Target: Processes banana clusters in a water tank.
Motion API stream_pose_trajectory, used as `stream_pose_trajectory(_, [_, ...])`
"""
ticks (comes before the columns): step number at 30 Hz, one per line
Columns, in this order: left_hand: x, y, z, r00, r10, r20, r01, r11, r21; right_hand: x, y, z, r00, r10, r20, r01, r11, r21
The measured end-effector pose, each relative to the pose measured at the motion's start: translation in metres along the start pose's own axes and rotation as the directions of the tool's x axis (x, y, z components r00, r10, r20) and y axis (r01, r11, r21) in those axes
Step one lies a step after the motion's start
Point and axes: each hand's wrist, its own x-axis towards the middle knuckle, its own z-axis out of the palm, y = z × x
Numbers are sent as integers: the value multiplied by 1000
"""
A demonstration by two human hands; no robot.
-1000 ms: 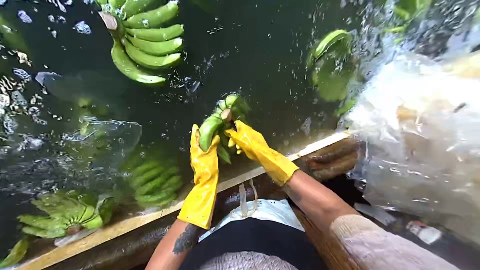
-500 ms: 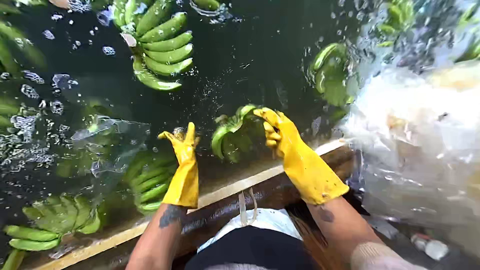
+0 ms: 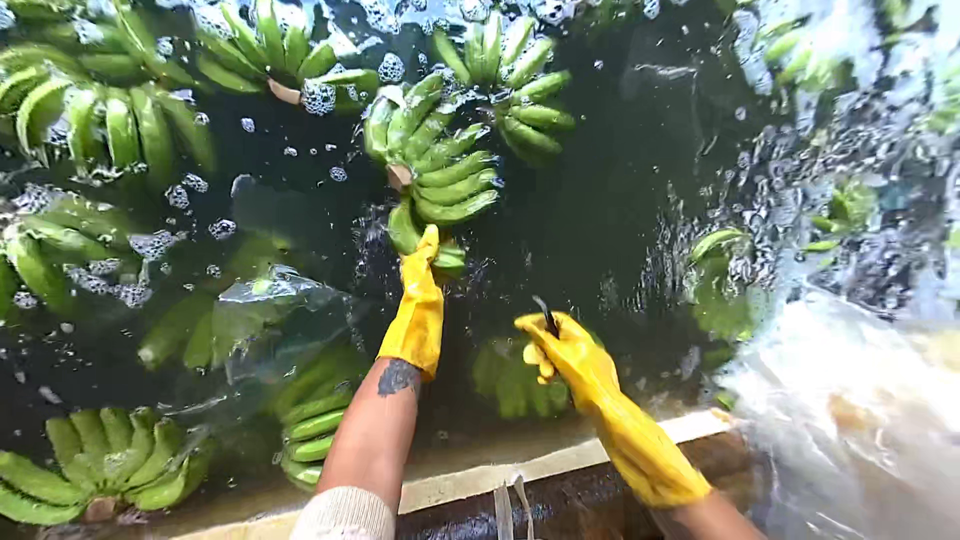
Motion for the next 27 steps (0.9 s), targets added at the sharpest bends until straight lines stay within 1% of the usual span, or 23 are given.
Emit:
stream_pose_trajectory(1, [5,-10,-2,1000,-7,-16,6,999,-49,13,-20,3,997,-76,-2,75,989,-131])
stream_pose_trajectory(3, [-3,-24,-15,998,-39,-51,32,992,-125,38,-58,17,980,-196,-14,177,912,-371])
stream_pose_trajectory(5, [-20,-42,-43,992,-22,-127,-2,982,-188,66,-91,38,949,-314,-4,255,778,-574])
stream_pose_trajectory(6, [-28,-49,-58,985,8,-174,-42,980,-194,76,-107,50,939,-344,20,273,710,-649])
stream_pose_trajectory(8, [-45,-51,-80,959,41,-281,-87,984,-156,88,-126,76,914,-402,57,325,640,-697])
stream_pose_trajectory(9, [-52,-46,-85,940,31,-340,-78,989,-125,93,-130,87,905,-415,94,358,623,-695])
stream_pose_trajectory(11, [-62,-32,-91,907,-1,-422,-12,1000,-27,102,-132,108,902,-393,178,399,606,-688])
stream_pose_trajectory(13, [-71,-12,-89,890,-50,-453,85,995,57,106,-122,120,891,-405,205,423,577,-699])
stream_pose_trajectory(14, [-75,-5,-89,878,-89,-471,148,985,91,104,-119,122,893,-385,232,428,572,-700])
stream_pose_trajectory(15, [-76,-3,-90,872,-107,-478,180,978,108,101,-118,122,896,-366,252,430,570,-701])
stream_pose_trajectory(17, [-77,-6,-92,872,-107,-477,188,974,125,101,-122,118,911,-291,292,410,556,-723])
stream_pose_trajectory(19, [-76,2,-84,863,-122,-490,222,964,150,106,-119,114,905,-315,285,418,537,-733])
stream_pose_trajectory(20, [-74,5,-80,853,-131,-504,245,955,166,112,-112,117,903,-347,252,413,545,-729])
stream_pose_trajectory(21, [-69,7,-74,839,-136,-528,268,946,183,114,-106,121,913,-348,213,390,591,-706])
stream_pose_trajectory(22, [-65,9,-69,824,-133,-551,286,936,203,112,-100,127,935,-317,160,338,658,-673])
stream_pose_trajectory(23, [-64,9,-65,812,-138,-567,313,923,224,102,-96,132,964,-231,130,261,740,-620])
stream_pose_trajectory(24, [-65,8,-63,812,-132,-568,319,916,243,90,-89,134,980,-148,130,196,797,-572])
stream_pose_trajectory(25, [-67,3,-63,826,-102,-554,296,915,274,80,-87,129,983,-56,177,142,838,-526])
stream_pose_trajectory(26, [-71,-2,-63,847,-59,-528,264,909,322,72,-84,118,973,-7,231,124,859,-496])
stream_pose_trajectory(27, [-74,-7,-60,864,-8,-504,222,904,366,69,-80,105,962,-9,273,141,874,-466])
